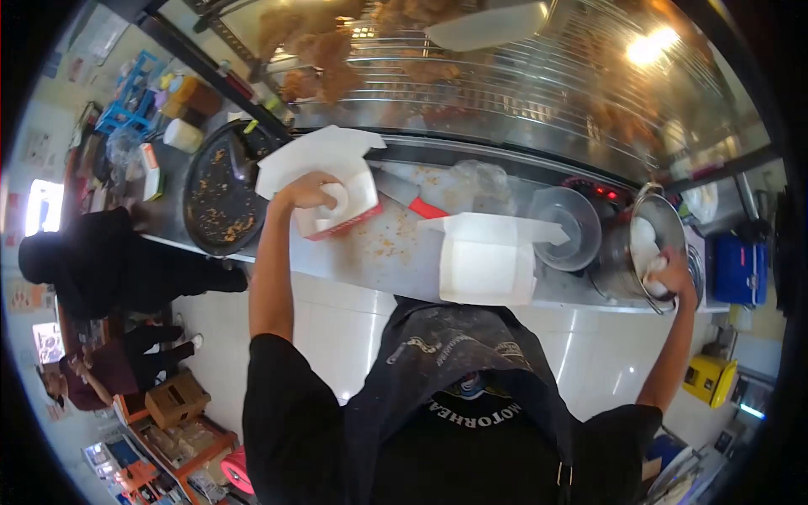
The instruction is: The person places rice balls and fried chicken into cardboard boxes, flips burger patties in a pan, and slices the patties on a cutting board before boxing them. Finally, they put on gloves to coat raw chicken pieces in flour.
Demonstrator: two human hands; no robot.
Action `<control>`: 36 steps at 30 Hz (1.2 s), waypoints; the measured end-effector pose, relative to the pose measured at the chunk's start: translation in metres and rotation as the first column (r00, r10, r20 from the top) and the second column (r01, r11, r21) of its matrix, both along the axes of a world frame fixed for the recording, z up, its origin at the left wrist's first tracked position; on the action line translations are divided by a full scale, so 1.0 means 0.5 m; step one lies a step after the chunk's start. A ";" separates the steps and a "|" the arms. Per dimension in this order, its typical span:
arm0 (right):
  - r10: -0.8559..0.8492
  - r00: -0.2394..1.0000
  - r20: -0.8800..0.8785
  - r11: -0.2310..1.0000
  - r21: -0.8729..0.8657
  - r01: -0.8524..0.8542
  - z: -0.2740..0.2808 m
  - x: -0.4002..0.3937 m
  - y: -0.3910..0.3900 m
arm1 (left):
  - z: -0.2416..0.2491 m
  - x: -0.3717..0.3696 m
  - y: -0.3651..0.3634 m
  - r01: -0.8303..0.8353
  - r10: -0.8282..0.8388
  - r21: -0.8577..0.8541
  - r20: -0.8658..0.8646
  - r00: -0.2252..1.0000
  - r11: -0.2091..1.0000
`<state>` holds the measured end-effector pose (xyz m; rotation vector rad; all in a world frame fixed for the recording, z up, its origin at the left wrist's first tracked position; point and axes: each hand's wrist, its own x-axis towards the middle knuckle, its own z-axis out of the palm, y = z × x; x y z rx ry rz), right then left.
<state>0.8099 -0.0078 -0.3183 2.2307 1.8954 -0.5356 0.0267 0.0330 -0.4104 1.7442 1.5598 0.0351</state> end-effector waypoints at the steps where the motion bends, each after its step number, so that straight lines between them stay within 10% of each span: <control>1: -0.002 0.997 -0.076 0.995 0.096 0.009 0.033 -0.012 -0.004 | -0.039 -0.008 0.012 0.103 -0.104 -0.046 -0.004 0.995 0.994; 4: 0.056 0.875 -0.481 0.967 0.244 0.072 0.149 -0.130 -0.060 | -0.038 0.030 0.022 0.254 -0.261 -0.151 -0.033 0.965 0.955; 8: 0.595 0.755 -0.275 0.790 0.374 -0.487 0.202 -0.399 -0.122 | -0.044 0.024 -0.003 0.227 -0.224 -0.001 -0.146 0.964 0.974; 14: 0.786 0.616 0.055 0.593 0.214 -0.776 -0.165 -0.703 -0.132 | -0.024 0.044 -0.048 0.185 -0.140 0.221 -0.204 0.969 0.958; 17: 0.748 0.663 0.001 0.661 0.086 -0.746 -0.233 -0.736 -0.139 | 0.020 0.078 -0.126 0.016 0.034 0.461 -0.100 0.994 0.887; 18: 0.797 0.604 0.006 0.550 0.408 -0.729 -0.183 -0.720 -0.151 | 0.059 0.095 -0.157 -0.068 0.081 0.513 -0.003 0.997 0.856; 20: 0.709 0.491 -0.507 0.643 0.177 -0.745 -0.029 -0.713 -0.108 | 0.099 0.112 -0.226 -0.277 0.189 0.523 0.216 0.958 0.806; 22: 0.512 0.552 -0.659 0.797 0.125 -0.590 0.099 -0.717 -0.050 | 0.105 0.116 -0.285 -0.494 0.304 0.429 0.437 0.846 0.756; 24: 0.570 0.779 -0.262 0.821 0.194 -0.536 0.145 -0.714 0.042 | 0.115 0.136 -0.316 -0.577 0.372 0.435 0.471 0.800 0.691; 26: 0.497 0.868 0.006 0.868 0.005 -0.497 0.073 -0.699 0.151 | 0.124 0.146 -0.349 -0.636 0.433 0.405 0.488 0.758 0.657; 28: 0.387 0.902 -0.192 0.833 -0.346 -0.431 -0.081 -0.656 0.245 | 0.130 0.146 -0.375 -0.676 0.486 0.350 0.494 0.721 0.648; 30: 0.270 0.919 -0.289 0.883 -0.305 -0.356 -0.149 -0.647 0.241 | 0.136 0.146 -0.385 -0.707 0.426 0.352 0.606 0.672 0.613; 33: 0.481 0.829 -0.286 0.868 0.286 -0.405 -0.260 -0.636 0.240 | 0.147 0.152 -0.397 -0.726 0.386 0.380 0.657 0.648 0.572; 36: 0.266 0.792 -0.549 0.959 0.066 -0.277 -0.175 -0.650 0.239 | 0.166 0.148 -0.402 -0.738 0.375 0.371 0.681 0.629 0.564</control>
